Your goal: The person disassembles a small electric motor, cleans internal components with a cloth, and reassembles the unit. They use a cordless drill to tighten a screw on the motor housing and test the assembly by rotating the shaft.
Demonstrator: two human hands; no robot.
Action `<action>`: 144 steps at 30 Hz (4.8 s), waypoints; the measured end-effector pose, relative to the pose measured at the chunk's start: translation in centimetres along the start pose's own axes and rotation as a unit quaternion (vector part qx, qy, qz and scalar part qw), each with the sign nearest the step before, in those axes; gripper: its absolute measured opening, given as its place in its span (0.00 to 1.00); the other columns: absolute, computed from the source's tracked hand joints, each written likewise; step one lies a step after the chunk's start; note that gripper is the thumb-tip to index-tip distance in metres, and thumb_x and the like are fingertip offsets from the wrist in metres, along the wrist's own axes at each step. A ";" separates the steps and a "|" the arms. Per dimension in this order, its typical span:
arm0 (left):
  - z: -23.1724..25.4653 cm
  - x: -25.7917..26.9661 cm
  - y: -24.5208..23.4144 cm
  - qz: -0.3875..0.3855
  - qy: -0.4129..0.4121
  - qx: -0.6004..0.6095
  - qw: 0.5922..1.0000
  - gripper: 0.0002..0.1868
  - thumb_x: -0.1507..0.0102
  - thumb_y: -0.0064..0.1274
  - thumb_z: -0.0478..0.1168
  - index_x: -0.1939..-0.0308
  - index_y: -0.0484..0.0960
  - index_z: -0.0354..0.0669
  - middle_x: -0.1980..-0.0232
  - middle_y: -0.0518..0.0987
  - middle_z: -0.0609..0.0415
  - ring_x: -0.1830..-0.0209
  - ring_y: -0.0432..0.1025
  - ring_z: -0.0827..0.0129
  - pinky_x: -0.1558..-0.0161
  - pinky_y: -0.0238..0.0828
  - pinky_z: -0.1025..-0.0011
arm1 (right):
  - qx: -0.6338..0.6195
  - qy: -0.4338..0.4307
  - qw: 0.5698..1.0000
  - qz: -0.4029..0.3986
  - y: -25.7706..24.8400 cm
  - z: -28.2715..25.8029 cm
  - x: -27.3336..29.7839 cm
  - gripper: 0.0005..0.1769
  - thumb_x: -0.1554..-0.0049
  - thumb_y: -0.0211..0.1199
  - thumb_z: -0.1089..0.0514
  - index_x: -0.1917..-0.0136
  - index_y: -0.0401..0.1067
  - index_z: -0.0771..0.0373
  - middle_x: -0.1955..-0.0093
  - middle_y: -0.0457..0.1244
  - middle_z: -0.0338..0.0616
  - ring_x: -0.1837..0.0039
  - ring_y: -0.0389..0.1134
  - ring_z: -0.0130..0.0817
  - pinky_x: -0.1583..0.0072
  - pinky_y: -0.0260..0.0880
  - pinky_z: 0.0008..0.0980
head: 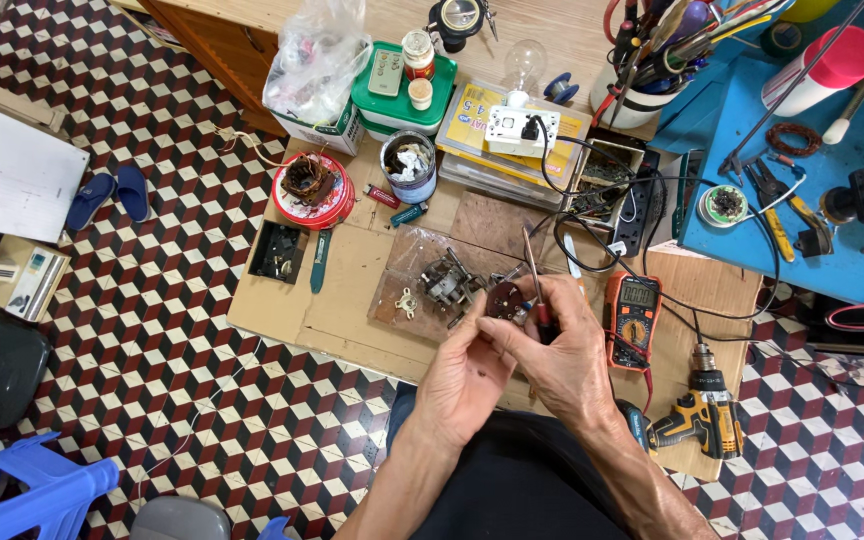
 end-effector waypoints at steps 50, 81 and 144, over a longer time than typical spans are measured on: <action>4.1 -1.4 -3.5 0.075 0.040 0.091 0.992 0.09 0.33 0.56 0.39 0.51 0.82 0.41 0.49 0.84 0.45 0.49 0.79 0.64 0.42 0.79 0.66 | 0.055 0.296 0.930 -0.213 10.4 27.5 1.2 0.35 0.48 0.63 0.33 0.45 0.77 0.66 0.61 0.71 0.47 0.59 0.74 0.36 0.56 0.73 0.37; 0.9 -0.8 -2.8 0.054 -0.074 -0.123 0.988 0.15 0.33 0.57 0.45 0.47 0.81 0.40 0.61 0.85 0.49 0.65 0.81 0.70 0.60 0.83 0.73 | -0.435 0.269 0.831 -0.218 4.8 7.4 -1.0 0.09 0.41 0.66 0.60 0.49 0.75 0.67 0.66 0.63 0.37 0.71 0.53 0.19 0.71 0.48 0.21; 0.5 -1.5 -3.3 0.034 -0.023 -0.083 0.996 0.13 0.31 0.50 0.42 0.45 0.84 0.47 0.66 0.85 0.55 0.67 0.80 0.72 0.62 0.81 0.72 | -0.416 0.257 0.857 -0.162 3.9 6.6 0.5 0.15 0.40 0.62 0.59 0.42 0.75 0.68 0.71 0.58 0.35 0.73 0.53 0.20 0.71 0.49 0.21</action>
Point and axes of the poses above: each hand's wrist, its own x-axis away from the middle knuckle, its own y-axis out of the palm, z = x × y, the point moved 9 cm from there along -x, towards the middle knuckle
